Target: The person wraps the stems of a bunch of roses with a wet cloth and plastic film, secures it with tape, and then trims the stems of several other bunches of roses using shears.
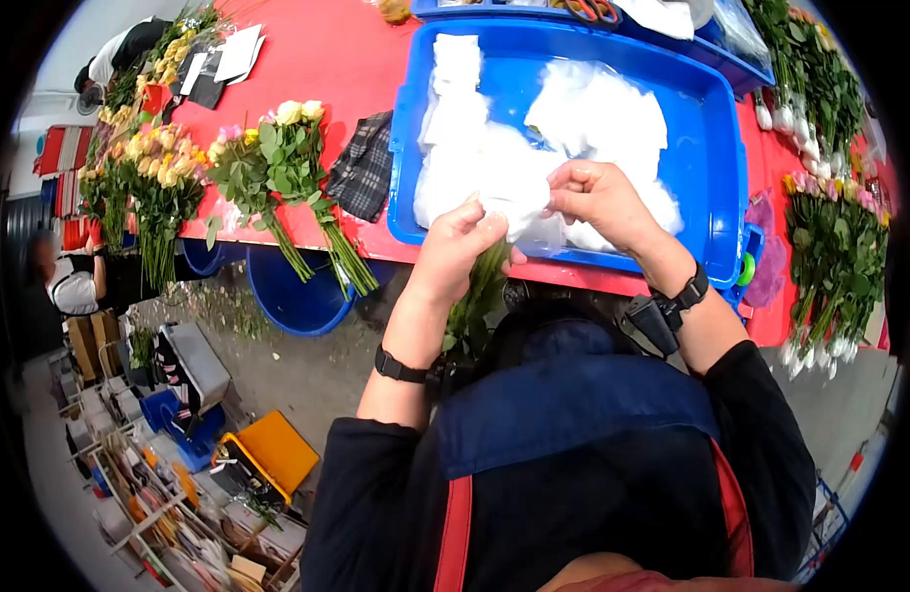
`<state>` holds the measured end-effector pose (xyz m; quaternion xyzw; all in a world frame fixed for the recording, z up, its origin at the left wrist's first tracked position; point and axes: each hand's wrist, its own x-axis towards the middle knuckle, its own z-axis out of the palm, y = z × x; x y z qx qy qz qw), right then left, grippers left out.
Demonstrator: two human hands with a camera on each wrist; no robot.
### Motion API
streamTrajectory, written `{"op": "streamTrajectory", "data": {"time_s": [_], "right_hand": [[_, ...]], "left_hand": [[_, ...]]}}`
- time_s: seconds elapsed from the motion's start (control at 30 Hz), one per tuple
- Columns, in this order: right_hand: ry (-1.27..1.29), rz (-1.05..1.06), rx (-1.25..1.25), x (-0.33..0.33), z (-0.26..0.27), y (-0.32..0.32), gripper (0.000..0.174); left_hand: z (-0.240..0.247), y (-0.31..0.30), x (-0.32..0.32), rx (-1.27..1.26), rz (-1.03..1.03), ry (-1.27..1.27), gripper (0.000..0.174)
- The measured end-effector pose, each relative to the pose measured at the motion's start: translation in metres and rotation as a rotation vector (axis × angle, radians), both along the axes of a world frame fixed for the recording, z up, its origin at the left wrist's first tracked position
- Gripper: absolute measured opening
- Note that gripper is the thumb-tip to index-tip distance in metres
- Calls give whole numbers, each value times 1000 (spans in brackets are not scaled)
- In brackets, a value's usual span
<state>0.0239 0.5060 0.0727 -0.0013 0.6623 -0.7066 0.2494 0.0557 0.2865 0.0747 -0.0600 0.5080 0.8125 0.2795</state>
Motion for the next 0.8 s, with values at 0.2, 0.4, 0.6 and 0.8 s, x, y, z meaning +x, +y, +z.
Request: {"op": "streamTrajectory", "data": {"time_s": [0.2,0.4,0.6,0.8], "right_hand": [[23,-36,166,16,-12,16,16],[-26,-106,184,24,0,16,10],[326,-218,342,31,5,6,9],[300,23,179,54,8,-39,8]], "left_hand": [[-8,2,-6,-102,28,-14,18],[-10,-2,1,-122,32,-28,17],[2,-12,24,-214,175,53,19],[13,-12,38,-129,-31,41,22]]}}
